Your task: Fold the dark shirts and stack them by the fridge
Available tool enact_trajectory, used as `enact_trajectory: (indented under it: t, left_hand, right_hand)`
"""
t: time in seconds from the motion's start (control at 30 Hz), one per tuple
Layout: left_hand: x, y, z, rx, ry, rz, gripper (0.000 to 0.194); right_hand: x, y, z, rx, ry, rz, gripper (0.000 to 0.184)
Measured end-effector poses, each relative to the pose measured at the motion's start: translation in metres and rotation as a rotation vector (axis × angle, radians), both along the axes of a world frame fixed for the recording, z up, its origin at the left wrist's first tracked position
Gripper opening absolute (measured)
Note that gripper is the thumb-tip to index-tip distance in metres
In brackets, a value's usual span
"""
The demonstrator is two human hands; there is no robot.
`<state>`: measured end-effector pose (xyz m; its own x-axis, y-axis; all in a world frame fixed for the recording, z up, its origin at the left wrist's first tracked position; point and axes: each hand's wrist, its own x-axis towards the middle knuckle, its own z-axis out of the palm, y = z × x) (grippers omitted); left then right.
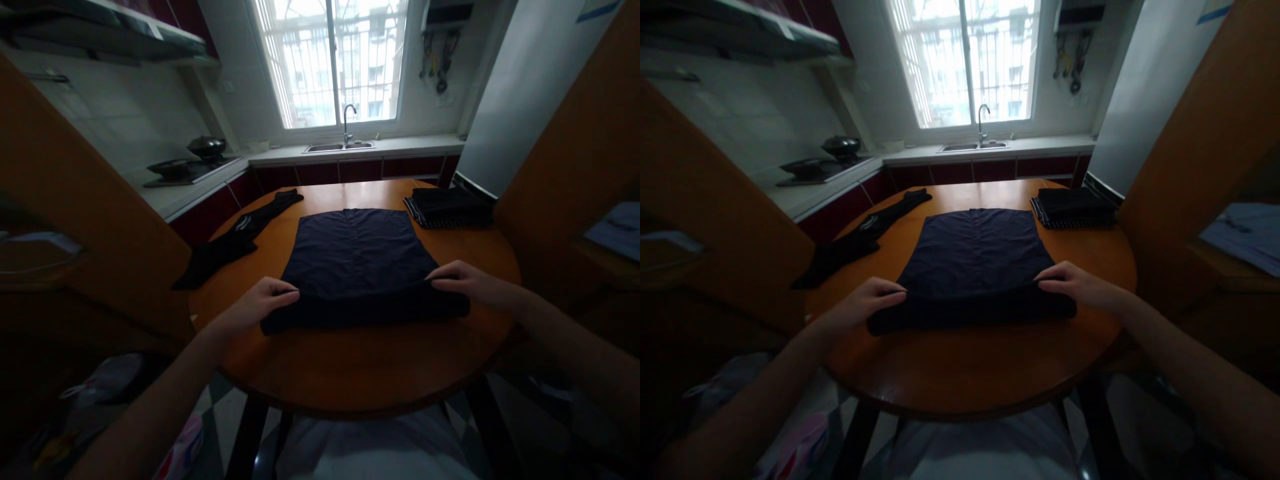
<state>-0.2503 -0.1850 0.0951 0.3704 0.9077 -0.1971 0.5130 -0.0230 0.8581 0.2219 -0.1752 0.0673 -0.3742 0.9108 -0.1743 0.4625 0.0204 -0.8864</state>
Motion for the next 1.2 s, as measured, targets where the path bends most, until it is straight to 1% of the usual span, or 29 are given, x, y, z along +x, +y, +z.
enact_trajectory:
  t: [0.1, 0.2, 0.3, 0.37, 0.43, 0.5, 0.57, 0.67, 0.73, 0.83, 0.9, 1.0, 1.13, 1.2]
  left_hand:
    - [0.004, 0.048, 0.0, -0.195, -0.098, 0.066, 0.044]
    - [0.007, 0.095, -0.01, -0.285, -0.125, 0.112, 0.044]
    - [0.009, 0.13, -0.028, -0.3, -0.094, 0.136, 0.044]
    - [0.01, 0.146, -0.041, -0.22, -0.037, 0.147, 0.044]
    - [0.01, 0.155, -0.051, -0.068, 0.029, 0.155, 0.043]
    - [0.009, 0.159, -0.058, 0.095, 0.083, 0.142, 0.04]
    - [0.008, 0.159, -0.062, 0.22, 0.112, 0.102, 0.038]
    - [0.008, 0.162, -0.061, 0.339, 0.143, 0.074, 0.037]
    - [0.009, 0.168, -0.057, 0.391, 0.162, 0.1, 0.037]
    - [0.013, 0.184, -0.051, 0.452, 0.192, 0.134, 0.035]
    - [0.016, 0.196, -0.051, 0.476, 0.218, 0.136, 0.031]
    - [0.02, 0.208, -0.058, 0.475, 0.244, 0.154, 0.025]
    - [0.019, 0.213, -0.075, 0.476, 0.263, 0.134, 0.024]
    - [0.017, 0.213, -0.08, 0.488, 0.283, 0.11, 0.024]
  right_hand:
    - [-0.007, 0.046, 0.0, -0.148, 0.065, -0.109, 0.038]
    - [-0.017, 0.089, -0.005, -0.239, 0.075, -0.181, 0.027]
    - [-0.028, 0.121, -0.013, -0.217, -0.021, -0.201, 0.022]
    - [-0.033, 0.135, -0.018, -0.144, -0.097, -0.206, 0.02]
    - [-0.036, 0.143, -0.024, -0.032, -0.159, -0.217, 0.017]
    - [-0.035, 0.146, -0.031, 0.078, -0.197, -0.221, 0.015]
    - [-0.033, 0.148, -0.038, 0.156, -0.209, -0.227, 0.015]
    - [-0.027, 0.152, -0.045, 0.231, -0.209, -0.24, 0.016]
    - [-0.024, 0.158, -0.045, 0.283, -0.215, -0.253, 0.016]
    - [-0.022, 0.174, -0.036, 0.349, -0.231, -0.278, 0.018]
    - [-0.023, 0.187, -0.03, 0.359, -0.256, -0.289, 0.017]
    - [-0.028, 0.201, -0.031, 0.356, -0.306, -0.28, 0.014]
    - [-0.036, 0.206, -0.047, 0.391, -0.339, -0.251, 0.012]
    - [-0.037, 0.205, -0.054, 0.401, -0.363, -0.255, 0.013]
